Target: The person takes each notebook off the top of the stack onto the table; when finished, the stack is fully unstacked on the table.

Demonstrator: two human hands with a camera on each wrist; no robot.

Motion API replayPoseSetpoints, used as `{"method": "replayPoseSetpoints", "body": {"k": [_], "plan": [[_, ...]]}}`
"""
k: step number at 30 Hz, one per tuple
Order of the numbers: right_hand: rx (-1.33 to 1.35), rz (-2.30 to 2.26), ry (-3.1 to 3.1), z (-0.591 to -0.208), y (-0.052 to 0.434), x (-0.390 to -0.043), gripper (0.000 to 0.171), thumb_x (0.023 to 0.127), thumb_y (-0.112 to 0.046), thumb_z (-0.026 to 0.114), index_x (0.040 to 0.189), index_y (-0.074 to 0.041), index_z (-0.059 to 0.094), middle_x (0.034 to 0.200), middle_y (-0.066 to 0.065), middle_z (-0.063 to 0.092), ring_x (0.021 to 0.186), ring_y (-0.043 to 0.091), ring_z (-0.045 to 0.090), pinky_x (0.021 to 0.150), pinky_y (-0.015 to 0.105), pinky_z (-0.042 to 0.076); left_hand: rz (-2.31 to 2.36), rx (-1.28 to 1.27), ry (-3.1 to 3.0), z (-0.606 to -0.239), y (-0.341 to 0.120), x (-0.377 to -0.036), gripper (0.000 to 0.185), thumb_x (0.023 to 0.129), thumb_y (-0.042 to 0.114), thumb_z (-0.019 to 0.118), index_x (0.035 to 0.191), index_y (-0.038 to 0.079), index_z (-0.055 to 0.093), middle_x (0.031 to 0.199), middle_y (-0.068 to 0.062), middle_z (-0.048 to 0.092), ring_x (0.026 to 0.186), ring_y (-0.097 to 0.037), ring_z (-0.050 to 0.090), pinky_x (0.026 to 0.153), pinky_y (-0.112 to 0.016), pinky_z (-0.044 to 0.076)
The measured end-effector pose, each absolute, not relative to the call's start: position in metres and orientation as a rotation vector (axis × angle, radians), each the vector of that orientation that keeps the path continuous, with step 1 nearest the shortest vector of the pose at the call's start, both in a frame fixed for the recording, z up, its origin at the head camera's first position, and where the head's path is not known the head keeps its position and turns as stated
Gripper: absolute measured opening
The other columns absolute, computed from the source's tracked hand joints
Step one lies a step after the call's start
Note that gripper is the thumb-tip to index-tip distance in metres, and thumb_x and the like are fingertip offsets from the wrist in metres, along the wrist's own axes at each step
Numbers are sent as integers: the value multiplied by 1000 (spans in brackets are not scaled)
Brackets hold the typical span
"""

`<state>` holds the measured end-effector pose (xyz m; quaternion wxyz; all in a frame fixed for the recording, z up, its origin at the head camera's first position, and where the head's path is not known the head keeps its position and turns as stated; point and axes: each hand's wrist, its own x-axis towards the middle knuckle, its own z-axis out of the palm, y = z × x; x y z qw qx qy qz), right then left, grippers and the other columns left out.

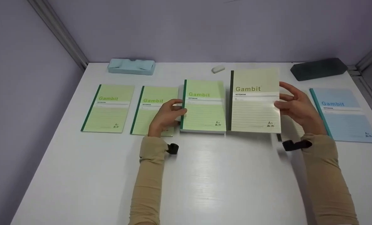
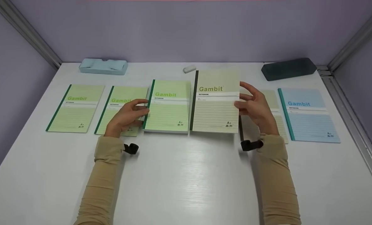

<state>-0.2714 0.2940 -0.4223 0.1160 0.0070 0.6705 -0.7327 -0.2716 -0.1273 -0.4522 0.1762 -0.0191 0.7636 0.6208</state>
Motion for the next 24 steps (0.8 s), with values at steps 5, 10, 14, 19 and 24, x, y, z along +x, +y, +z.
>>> {"method": "replayPoseSetpoints", "body": {"k": [5, 10, 14, 19, 24], "plan": [[49, -2095, 1960, -432, 305, -271, 82, 87, 6, 66, 153, -19, 24, 110, -1, 67, 88, 19, 68, 66, 30, 55, 1762, -82, 2149, -452, -126, -272, 49, 93, 23, 65, 138, 15, 48, 130, -13, 52, 105, -25, 57, 84, -41, 50], [125, -2029, 1986, -441, 305, -274, 82, 86, 3, 68, 153, -22, 26, 109, -3, 67, 88, 18, 67, 66, 29, 54, 1756, -90, 2145, -453, -126, -271, 49, 93, 23, 65, 138, 16, 48, 131, -12, 52, 107, -25, 57, 85, -42, 50], [162, -1987, 1993, -446, 302, -276, 81, 87, 2, 67, 152, -22, 27, 107, -4, 67, 82, 16, 65, 61, 26, 51, 1723, -49, 2180, -453, -128, -271, 51, 93, 25, 64, 139, 16, 47, 134, -13, 50, 112, -25, 55, 88, -43, 48], [198, -1868, 2087, -453, 296, -277, 79, 88, -3, 67, 153, -22, 26, 105, -7, 66, 77, 12, 62, 60, 24, 49, 1707, -13, 2212, -453, -130, -271, 51, 93, 25, 64, 140, 15, 47, 135, -14, 50, 115, -26, 53, 90, -44, 47], [209, -1803, 2136, -461, 292, -278, 77, 90, -3, 65, 153, -18, 25, 106, -4, 64, 79, 13, 63, 65, 27, 51, 1715, -15, 2203, -453, -129, -272, 50, 93, 25, 64, 139, 15, 47, 135, -14, 50, 116, -26, 53, 91, -45, 46]]}}
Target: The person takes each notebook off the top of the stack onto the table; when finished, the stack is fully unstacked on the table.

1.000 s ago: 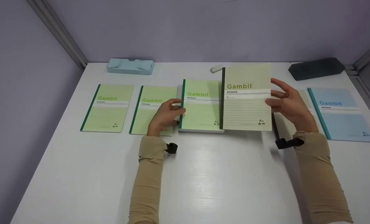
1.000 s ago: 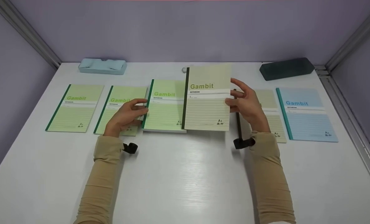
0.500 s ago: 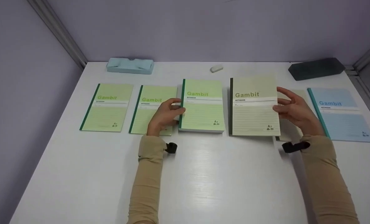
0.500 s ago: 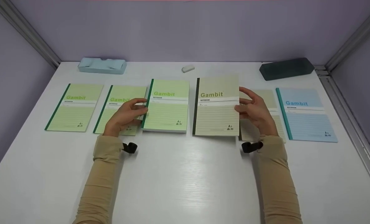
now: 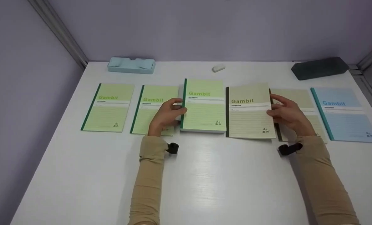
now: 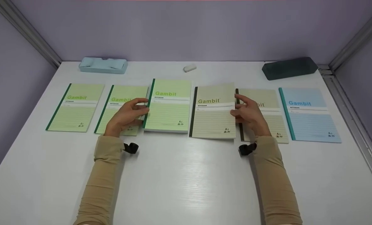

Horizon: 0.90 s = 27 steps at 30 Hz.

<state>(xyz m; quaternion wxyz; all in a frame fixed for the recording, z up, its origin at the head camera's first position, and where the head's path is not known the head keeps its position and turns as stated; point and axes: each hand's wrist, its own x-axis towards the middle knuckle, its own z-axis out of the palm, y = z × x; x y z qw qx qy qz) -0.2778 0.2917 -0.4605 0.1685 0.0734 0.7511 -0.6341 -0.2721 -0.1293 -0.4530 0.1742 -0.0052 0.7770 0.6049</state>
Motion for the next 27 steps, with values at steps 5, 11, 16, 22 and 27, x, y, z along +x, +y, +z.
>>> {"method": "replayPoseSetpoints", "body": {"k": [5, 11, 16, 22, 27], "plan": [[202, -1692, 2220, -460, 288, -278, 77, 92, -6, 63, 154, -12, 19, 133, 17, 49, 83, 9, 64, 70, 26, 53, 1719, -21, 2207, -452, -128, -271, 51, 93, 25, 64, 139, 15, 48, 134, -14, 51, 115, -26, 53, 91, -45, 46], [258, -1566, 2320, -455, 285, -277, 68, 92, -10, 64, 150, -2, 29, 141, 26, 39, 81, 4, 63, 72, 24, 53, 1736, -39, 2183, -451, -127, -271, 50, 92, 24, 65, 139, 15, 48, 132, -14, 52, 113, -26, 54, 90, -46, 46], [297, -1424, 2348, -449, 286, -275, 62, 93, -17, 62, 145, 3, 35, 134, 24, 45, 85, 7, 63, 77, 23, 52, 1735, -22, 2188, -451, -128, -272, 50, 93, 24, 65, 139, 14, 48, 131, -13, 52, 113, -25, 54, 91, -45, 46], [278, -1356, 2322, -438, 285, -275, 58, 100, -26, 51, 145, 6, 33, 133, 21, 44, 100, 18, 58, 87, 26, 50, 1756, -18, 2159, -450, -129, -271, 51, 93, 24, 64, 140, 15, 47, 134, -13, 50, 114, -26, 54, 90, -45, 46], [251, -1372, 2286, -433, 285, -275, 60, 101, -27, 50, 145, 8, 30, 137, 23, 41, 110, 25, 54, 93, 30, 47, 1752, -29, 2157, -451, -129, -271, 51, 92, 25, 65, 139, 15, 47, 133, -13, 50, 112, -26, 55, 89, -45, 47]]}}
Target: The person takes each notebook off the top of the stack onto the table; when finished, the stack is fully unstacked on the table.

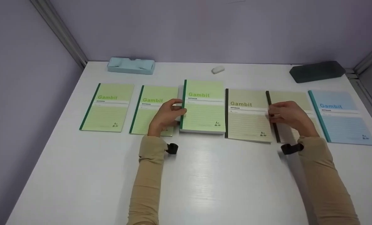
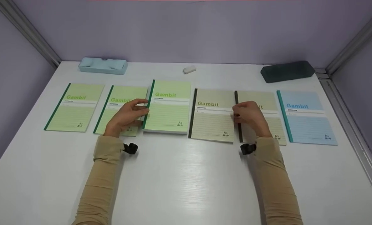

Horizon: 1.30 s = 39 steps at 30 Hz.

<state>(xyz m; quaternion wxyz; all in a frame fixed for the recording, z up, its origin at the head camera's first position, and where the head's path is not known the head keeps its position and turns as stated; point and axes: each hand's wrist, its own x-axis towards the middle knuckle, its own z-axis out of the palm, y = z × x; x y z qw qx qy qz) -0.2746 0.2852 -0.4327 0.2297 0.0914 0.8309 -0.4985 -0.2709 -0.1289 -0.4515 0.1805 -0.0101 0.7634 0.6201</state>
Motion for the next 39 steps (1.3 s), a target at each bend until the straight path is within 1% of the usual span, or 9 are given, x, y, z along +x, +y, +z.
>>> {"method": "replayPoseSetpoints", "body": {"k": [4, 8, 11, 15, 20, 26, 32, 35, 39], "plan": [[261, -1356, 2282, -432, 284, -275, 60, 100, -28, 50, 145, 8, 31, 137, 24, 41, 113, 28, 54, 96, 33, 46, 1751, -36, 2162, -452, -130, -271, 51, 92, 25, 66, 139, 15, 48, 133, -13, 51, 112, -26, 54, 90, -46, 47], [276, -1332, 2333, -431, 279, -273, 60, 100, -31, 51, 144, 6, 35, 139, 24, 41, 114, 30, 52, 100, 36, 43, 1737, -60, 2185, -454, -130, -272, 50, 92, 21, 66, 138, 15, 48, 131, -13, 52, 110, -25, 55, 88, -44, 48], [219, -1364, 2374, -430, 269, -270, 61, 100, -35, 50, 144, 5, 35, 141, 24, 40, 117, 32, 52, 101, 38, 41, 1723, -82, 2206, -456, -129, -273, 50, 91, 17, 66, 138, 14, 48, 128, -13, 54, 108, -25, 56, 86, -43, 48], [115, -1493, 2349, -432, 244, -267, 64, 99, -36, 52, 145, 5, 34, 142, 23, 41, 122, 35, 50, 102, 40, 41, 1698, -103, 2220, -457, -127, -274, 51, 91, 17, 66, 139, 12, 47, 129, -14, 54, 109, -25, 56, 87, -43, 48], [62, -1666, 2199, -441, 202, -269, 60, 99, -30, 54, 143, 6, 36, 142, 22, 42, 123, 35, 50, 101, 38, 42, 1706, -115, 2212, -459, -126, -272, 52, 91, 18, 66, 139, 10, 48, 131, -14, 53, 112, -25, 54, 90, -44, 47], [41, -1801, 2032, -449, 168, -274, 56, 101, -23, 51, 145, 7, 33, 144, 22, 39, 125, 34, 46, 102, 41, 40, 1781, -104, 2214, -464, -122, -273, 51, 91, 14, 65, 139, 5, 48, 130, -13, 55, 115, -24, 54, 92, -39, 47], [40, -1833, 2034, -450, 154, -277, 59, 101, -21, 49, 148, 5, 26, 149, 22, 32, 131, 31, 39, 105, 41, 36, 1786, -49, 2244, -463, -120, -275, 52, 92, 11, 64, 140, 3, 46, 135, -13, 52, 124, -23, 49, 98, -36, 43], [83, -1823, 2058, -449, 149, -279, 59, 101, -19, 48, 149, 5, 24, 149, 22, 32, 132, 30, 40, 105, 41, 36, 1788, -2, 2233, -460, -120, -275, 53, 92, 10, 63, 141, 3, 44, 139, -13, 49, 129, -23, 45, 101, -35, 41], [110, -1788, 2091, -449, 144, -281, 56, 101, -16, 48, 148, 6, 26, 148, 21, 34, 131, 29, 41, 104, 40, 37, 1807, 37, 2207, -459, -121, -274, 56, 93, 7, 61, 144, 1, 39, 143, -15, 45, 133, -24, 41, 103, -33, 39]]}}
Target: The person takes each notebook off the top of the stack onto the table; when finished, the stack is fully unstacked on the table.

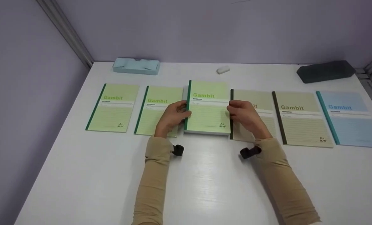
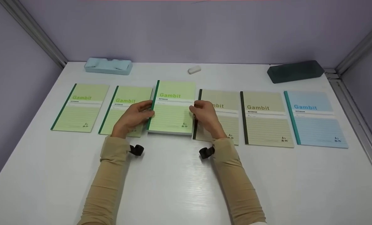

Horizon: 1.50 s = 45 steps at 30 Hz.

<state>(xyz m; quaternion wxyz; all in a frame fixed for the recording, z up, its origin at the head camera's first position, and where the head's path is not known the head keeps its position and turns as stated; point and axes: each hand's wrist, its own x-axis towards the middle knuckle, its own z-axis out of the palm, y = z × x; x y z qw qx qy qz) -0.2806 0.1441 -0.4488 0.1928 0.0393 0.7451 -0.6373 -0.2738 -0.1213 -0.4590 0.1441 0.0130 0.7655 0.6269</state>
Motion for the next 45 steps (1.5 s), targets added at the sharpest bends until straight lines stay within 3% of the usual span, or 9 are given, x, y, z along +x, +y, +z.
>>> {"method": "replayPoseSetpoints", "body": {"k": [9, 17, 25, 45], "plan": [[99, -1787, 2093, -449, 142, -277, 56, 101, -12, 47, 148, 6, 23, 147, 22, 32, 128, 29, 39, 101, 44, 39, 1779, -10, 2242, -461, -115, -275, 57, 92, 5, 61, 144, -1, 39, 141, -15, 47, 131, -23, 43, 102, -33, 40], [42, -1807, 2102, -451, 147, -273, 57, 100, -11, 47, 148, 7, 21, 148, 23, 30, 125, 27, 40, 92, 39, 43, 1752, -16, 2315, -460, -111, -274, 56, 92, 10, 63, 142, -1, 42, 138, -18, 49, 129, -27, 46, 101, -35, 41], [84, -1837, 2050, -456, 147, -273, 57, 100, -12, 48, 148, 6, 24, 148, 22, 30, 130, 30, 38, 101, 45, 39, 1716, -57, 2364, -463, -107, -275, 62, 91, 11, 65, 146, 3, 38, 138, -15, 49, 125, -25, 48, 100, -36, 42], [77, -1837, 2028, -452, 145, -278, 57, 100, -13, 48, 148, 7, 24, 149, 23, 29, 133, 32, 36, 102, 46, 39, 1531, 42, 2455, -452, -111, -297, 72, 88, 12, 67, 148, -2, 29, 147, -18, 39, 134, -28, 40, 105, -37, 37]]}}
